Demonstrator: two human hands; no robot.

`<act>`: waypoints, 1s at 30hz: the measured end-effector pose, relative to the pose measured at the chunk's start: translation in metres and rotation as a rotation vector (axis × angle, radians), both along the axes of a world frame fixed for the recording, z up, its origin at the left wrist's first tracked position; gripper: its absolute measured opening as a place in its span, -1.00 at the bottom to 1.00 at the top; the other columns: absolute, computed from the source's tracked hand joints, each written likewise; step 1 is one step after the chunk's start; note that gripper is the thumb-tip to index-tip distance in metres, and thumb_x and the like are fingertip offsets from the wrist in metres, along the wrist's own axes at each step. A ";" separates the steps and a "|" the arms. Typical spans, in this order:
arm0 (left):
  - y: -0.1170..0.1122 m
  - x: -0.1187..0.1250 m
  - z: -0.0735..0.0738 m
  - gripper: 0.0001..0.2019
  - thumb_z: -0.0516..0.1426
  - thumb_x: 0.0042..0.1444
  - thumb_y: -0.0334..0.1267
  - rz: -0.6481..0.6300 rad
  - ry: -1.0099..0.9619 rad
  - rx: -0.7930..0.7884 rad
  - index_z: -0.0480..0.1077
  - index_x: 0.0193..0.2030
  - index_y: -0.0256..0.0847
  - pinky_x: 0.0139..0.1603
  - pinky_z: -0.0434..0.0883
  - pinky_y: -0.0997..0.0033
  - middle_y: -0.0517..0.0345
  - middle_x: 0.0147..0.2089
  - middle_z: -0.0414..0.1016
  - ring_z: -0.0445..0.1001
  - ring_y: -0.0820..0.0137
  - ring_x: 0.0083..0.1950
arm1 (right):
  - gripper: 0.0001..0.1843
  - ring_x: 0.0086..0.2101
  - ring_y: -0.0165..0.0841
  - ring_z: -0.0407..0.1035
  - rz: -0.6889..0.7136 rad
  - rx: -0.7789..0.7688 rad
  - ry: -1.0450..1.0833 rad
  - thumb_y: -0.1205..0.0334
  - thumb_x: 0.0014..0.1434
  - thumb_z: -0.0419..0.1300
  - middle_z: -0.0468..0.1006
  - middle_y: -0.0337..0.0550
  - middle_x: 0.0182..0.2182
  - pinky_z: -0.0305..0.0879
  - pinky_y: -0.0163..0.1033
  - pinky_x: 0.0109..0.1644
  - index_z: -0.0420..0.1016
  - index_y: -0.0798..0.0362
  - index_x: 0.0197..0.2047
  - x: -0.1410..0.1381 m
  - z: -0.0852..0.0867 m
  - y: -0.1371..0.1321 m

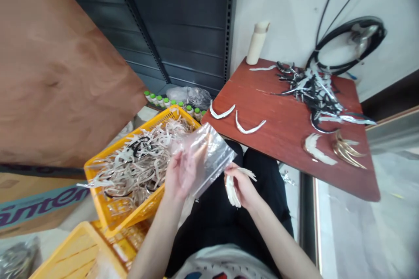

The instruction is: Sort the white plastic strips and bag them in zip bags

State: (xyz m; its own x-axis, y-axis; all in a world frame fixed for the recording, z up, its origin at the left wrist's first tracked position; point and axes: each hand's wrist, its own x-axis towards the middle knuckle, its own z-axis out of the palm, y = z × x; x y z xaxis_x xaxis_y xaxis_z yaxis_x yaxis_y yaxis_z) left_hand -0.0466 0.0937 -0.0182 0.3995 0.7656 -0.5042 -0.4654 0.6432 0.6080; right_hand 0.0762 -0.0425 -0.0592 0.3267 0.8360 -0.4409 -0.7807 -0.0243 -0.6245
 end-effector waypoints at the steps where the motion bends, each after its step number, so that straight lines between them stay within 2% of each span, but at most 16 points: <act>1: -0.008 0.005 -0.017 -0.86 0.04 0.14 -0.34 -0.017 0.032 0.014 0.41 -0.24 -0.21 -0.21 0.50 0.61 0.13 -0.23 0.59 0.57 0.50 -0.24 | -0.83 -0.71 -0.55 -0.04 -0.001 -0.039 0.001 0.25 -0.04 0.25 0.20 -0.42 -0.74 -0.17 -0.44 -0.68 0.29 0.05 -0.48 0.000 -0.004 -0.005; 3: -0.023 0.013 -0.051 -0.85 0.04 0.16 -0.22 -0.088 0.136 0.127 0.37 -0.22 -0.19 -0.13 0.51 0.44 0.06 -0.09 0.58 0.57 0.39 -0.10 | -0.84 -0.72 -0.55 -0.06 -0.024 -0.091 -0.020 0.25 -0.06 0.24 0.19 -0.42 -0.75 -0.20 -0.44 -0.68 0.29 0.06 -0.49 0.000 -0.012 -0.015; 6: -0.036 0.020 -0.094 -0.77 -0.02 0.19 -0.10 -0.110 0.490 0.463 0.30 -0.17 -0.19 -0.04 0.50 0.18 -0.03 -0.06 0.55 0.56 0.26 -0.06 | -0.83 -0.72 -0.58 -0.08 -0.081 -0.136 -0.118 0.24 -0.07 0.24 0.18 -0.44 -0.76 -0.25 -0.46 -0.67 0.28 0.05 -0.49 0.003 -0.022 -0.030; 9: -0.043 0.021 -0.112 -0.67 0.13 0.08 -0.10 -0.078 0.660 0.598 0.26 -0.07 -0.21 0.20 0.31 -0.02 -0.12 0.08 0.45 0.40 0.12 0.18 | -0.81 -0.71 -0.58 -0.05 -0.095 -0.212 -0.225 0.21 -0.08 0.25 0.20 -0.44 -0.75 -0.24 -0.46 -0.67 0.29 0.05 -0.48 0.009 -0.029 -0.044; 11: -0.047 0.020 -0.109 -0.43 0.26 -0.05 -0.16 -0.045 0.770 0.710 0.21 0.08 -0.28 0.36 0.05 -0.07 -0.27 0.32 0.16 0.05 0.03 0.40 | -0.82 -0.71 -0.57 -0.02 -0.086 -0.246 -0.267 0.19 -0.07 0.25 0.22 -0.43 -0.73 -0.23 -0.46 -0.67 0.31 0.06 -0.47 0.011 -0.033 -0.051; 13: -0.054 0.019 -0.098 -0.29 0.29 -0.06 -0.24 0.024 0.974 0.963 0.12 0.22 -0.36 0.41 -0.12 -0.10 -0.35 0.43 -0.15 -0.23 -0.01 0.47 | -0.82 -0.70 -0.56 -0.01 -0.082 -0.270 -0.293 0.18 -0.06 0.25 0.22 -0.43 -0.73 -0.22 -0.45 -0.67 0.33 0.06 -0.46 0.011 -0.037 -0.054; 14: -0.058 0.018 -0.091 -0.31 0.26 -0.01 -0.27 0.048 1.069 1.129 0.10 0.24 -0.36 0.40 -0.11 -0.11 -0.35 0.43 -0.16 -0.21 -0.01 0.47 | -0.83 -0.70 -0.56 0.00 -0.088 -0.283 -0.299 0.18 -0.05 0.24 0.21 -0.43 -0.73 -0.21 -0.45 -0.67 0.33 0.05 -0.46 0.011 -0.039 -0.055; 15: -0.063 0.018 -0.085 -0.39 0.21 0.06 -0.31 0.025 1.122 1.300 0.13 0.23 -0.32 0.38 -0.03 -0.10 -0.32 0.39 -0.05 -0.08 0.00 0.44 | -0.83 -0.70 -0.56 0.00 -0.098 -0.296 -0.301 0.18 -0.05 0.24 0.21 -0.43 -0.73 -0.20 -0.44 -0.67 0.33 0.05 -0.46 0.010 -0.041 -0.055; 16: -0.068 0.019 -0.078 -0.50 0.16 0.11 -0.34 -0.064 1.121 1.459 0.19 0.20 -0.26 0.33 0.10 -0.06 -0.25 0.32 0.12 0.09 0.04 0.37 | -0.83 -0.71 -0.55 -0.01 -0.113 -0.306 -0.300 0.17 -0.05 0.24 0.20 -0.44 -0.74 -0.20 -0.44 -0.67 0.33 0.05 -0.46 0.009 -0.042 -0.055; 18: -0.077 0.023 -0.070 -0.68 0.10 0.17 -0.38 -0.378 1.003 1.673 0.30 0.08 -0.15 0.19 0.30 0.09 -0.05 0.12 0.37 0.35 0.16 0.17 | -0.81 -0.72 -0.56 -0.03 -0.157 -0.309 -0.291 0.17 -0.06 0.25 0.19 -0.45 -0.75 -0.20 -0.43 -0.67 0.31 0.04 -0.47 0.008 -0.044 -0.054; 19: -0.082 0.025 -0.067 -0.74 0.10 0.19 -0.37 -0.529 0.952 1.732 0.34 0.03 -0.12 0.13 0.35 0.13 0.00 0.04 0.42 0.40 0.19 0.09 | -0.80 -0.72 -0.56 -0.03 -0.182 -0.301 -0.287 0.16 -0.06 0.25 0.18 -0.46 -0.75 -0.19 -0.43 -0.67 0.30 0.03 -0.48 0.008 -0.044 -0.054; 20: -0.086 0.029 -0.066 -0.76 0.12 0.18 -0.34 -0.635 0.933 1.767 0.35 0.00 -0.12 0.12 0.36 0.12 0.03 0.01 0.44 0.42 0.19 0.05 | -0.80 -0.72 -0.56 -0.03 -0.203 -0.291 -0.285 0.16 -0.05 0.25 0.18 -0.46 -0.75 -0.19 -0.43 -0.67 0.30 0.03 -0.48 0.008 -0.043 -0.055; 21: -0.090 0.032 -0.066 -0.76 0.15 0.16 -0.30 -0.679 0.950 1.790 0.36 -0.01 -0.14 0.15 0.33 0.07 0.02 0.00 0.45 0.41 0.16 0.04 | -0.80 -0.71 -0.56 -0.03 -0.220 -0.281 -0.287 0.16 -0.05 0.25 0.18 -0.46 -0.75 -0.18 -0.43 -0.66 0.30 0.03 -0.48 0.008 -0.042 -0.056; 24: -0.096 0.039 -0.070 -0.70 0.21 0.10 -0.28 -0.648 1.043 1.822 0.35 -0.01 -0.20 0.27 0.19 -0.09 -0.04 0.01 0.44 0.38 0.09 0.07 | -0.82 -0.70 -0.56 -0.03 -0.223 -0.278 -0.303 0.18 -0.04 0.25 0.20 -0.45 -0.74 -0.18 -0.43 -0.66 0.31 0.04 -0.48 0.010 -0.037 -0.063; 27: -0.096 0.039 -0.073 -0.81 0.15 0.15 -0.34 -0.602 1.051 1.783 0.36 -0.08 -0.20 0.18 0.31 0.04 -0.02 -0.04 0.44 0.40 0.15 0.01 | -0.83 -0.69 -0.56 -0.03 -0.203 -0.301 -0.318 0.19 -0.04 0.25 0.19 -0.44 -0.72 -0.18 -0.43 -0.65 0.31 0.04 -0.47 0.010 -0.032 -0.071; 30: -0.091 0.035 -0.074 -0.91 0.13 0.20 -0.29 -0.572 1.015 1.722 0.36 -0.16 -0.18 0.00 0.41 0.19 0.03 -0.10 0.44 0.41 0.21 -0.05 | -0.83 -0.69 -0.55 -0.02 -0.181 -0.318 -0.337 0.19 -0.04 0.23 0.18 -0.44 -0.72 -0.19 -0.42 -0.65 0.31 0.04 -0.47 0.010 -0.032 -0.073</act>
State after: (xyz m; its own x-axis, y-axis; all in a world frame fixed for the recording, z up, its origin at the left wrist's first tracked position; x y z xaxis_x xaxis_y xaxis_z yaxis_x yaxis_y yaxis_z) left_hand -0.0115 0.0022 -0.0926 0.8131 0.5085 0.2834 0.3469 -0.8142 0.4656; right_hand 0.0863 -0.1150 -0.0910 0.6224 0.5939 -0.5098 -0.5457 -0.1376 -0.8266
